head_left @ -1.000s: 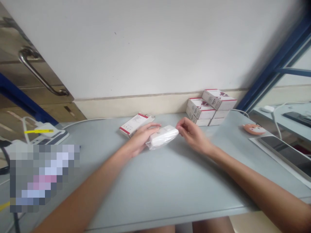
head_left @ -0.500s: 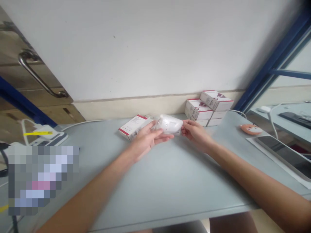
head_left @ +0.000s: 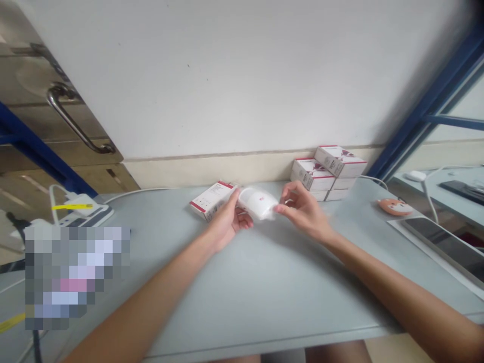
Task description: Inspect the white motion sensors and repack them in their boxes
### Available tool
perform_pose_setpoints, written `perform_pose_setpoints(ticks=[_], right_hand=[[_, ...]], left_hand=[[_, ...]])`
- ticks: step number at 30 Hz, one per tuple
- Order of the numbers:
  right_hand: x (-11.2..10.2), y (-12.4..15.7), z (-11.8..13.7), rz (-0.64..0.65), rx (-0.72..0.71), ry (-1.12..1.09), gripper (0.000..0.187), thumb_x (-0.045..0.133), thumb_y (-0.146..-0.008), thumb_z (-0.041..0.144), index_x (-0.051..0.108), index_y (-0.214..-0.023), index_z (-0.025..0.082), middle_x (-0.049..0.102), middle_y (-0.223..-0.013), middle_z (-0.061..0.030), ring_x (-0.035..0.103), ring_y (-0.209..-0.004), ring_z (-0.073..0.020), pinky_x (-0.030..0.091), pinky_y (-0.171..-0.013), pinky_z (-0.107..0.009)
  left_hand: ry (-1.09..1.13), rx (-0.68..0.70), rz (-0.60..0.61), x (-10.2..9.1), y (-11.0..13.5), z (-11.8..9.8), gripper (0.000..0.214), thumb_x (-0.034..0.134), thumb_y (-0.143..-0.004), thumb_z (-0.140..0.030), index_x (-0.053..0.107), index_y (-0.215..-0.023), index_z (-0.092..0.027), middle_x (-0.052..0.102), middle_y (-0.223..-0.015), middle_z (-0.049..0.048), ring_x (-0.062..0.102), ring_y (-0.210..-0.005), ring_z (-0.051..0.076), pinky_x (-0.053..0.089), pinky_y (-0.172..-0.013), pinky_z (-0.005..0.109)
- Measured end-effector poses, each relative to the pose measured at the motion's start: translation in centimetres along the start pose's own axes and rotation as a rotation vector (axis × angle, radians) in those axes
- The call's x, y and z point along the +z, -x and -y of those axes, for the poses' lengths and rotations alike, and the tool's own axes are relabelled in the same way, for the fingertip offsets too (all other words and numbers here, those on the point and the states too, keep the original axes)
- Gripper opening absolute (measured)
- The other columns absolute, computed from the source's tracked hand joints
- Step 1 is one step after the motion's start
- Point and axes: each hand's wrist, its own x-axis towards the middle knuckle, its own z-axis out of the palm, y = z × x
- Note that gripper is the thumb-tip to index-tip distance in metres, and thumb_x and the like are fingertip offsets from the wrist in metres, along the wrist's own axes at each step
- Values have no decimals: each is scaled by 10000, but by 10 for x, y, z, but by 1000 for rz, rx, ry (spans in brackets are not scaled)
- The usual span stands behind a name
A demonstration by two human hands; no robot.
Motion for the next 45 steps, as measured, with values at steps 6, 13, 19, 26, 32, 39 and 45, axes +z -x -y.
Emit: perform_pose_setpoints(ticks=[6,13,19,26,32,39,45], right_hand=[[7,16,-1,432,71,95,788,782,-914,520,408,-1591,374,647,-1318,-74,661,-837,-172,572,-731,-325],[22,27,-7,329,-281,287,673,782,-936,462,536,-1552,347,689,-1363,-96,661,-859,-176,624,-806,-360],[17,18,3,77,-399,335,576,808,-926,393,631,-1472,345,692,-1026,-52,640,-769,-168,629,-730,-355],[4,10,-10,-41,-310,372,606,823,-905,440,637,-1475,350,700,-1133,-58,647,-778,-158,638,-731,-350],[-7,1,-12,-214,-307,421,646,833,-882,492,631,-1476,336,713,-1168,-75,624,-789,-181,628,-718,-378],[-16,-6,-7,-297,-387,509,621,834,-874,510,649,-1441,335,684,-1082,-67,606,-769,-194,614,-696,-383],[-11,-3,4,-290,-615,667,496,837,-894,409,687,-1362,341,643,-1006,-59,618,-806,-212,585,-733,-388]], left_hand=[[-80,17,-30,8,10,7,496,696,-926,-642,723,-1164,-208,779,-1000,65,729,-831,191,571,-701,270],[-660,399,-256,7,12,3,450,478,-1041,-590,706,-1048,-203,772,-970,74,719,-949,253,534,-839,340],[-1482,857,-384,-20,2,-16,311,435,-1069,-379,690,-1153,-221,739,-1152,121,647,-1146,302,457,-1030,420],[-1866,506,-447,-50,-9,-22,664,616,-955,-363,491,-1581,-183,639,-1274,216,596,-1204,414,466,-1027,524],[-1777,860,-209,-25,6,-16,814,663,-849,-159,435,-1605,-358,500,-1367,134,526,-1267,353,480,-1041,505],[-1601,1043,-22,-9,16,3,940,692,-875,-157,250,-1668,-401,483,-1278,102,526,-1179,302,529,-994,475],[-1537,1161,-2,-9,16,11,939,716,-904,-196,212,-1667,-413,480,-1300,103,543,-1186,300,550,-998,476]])
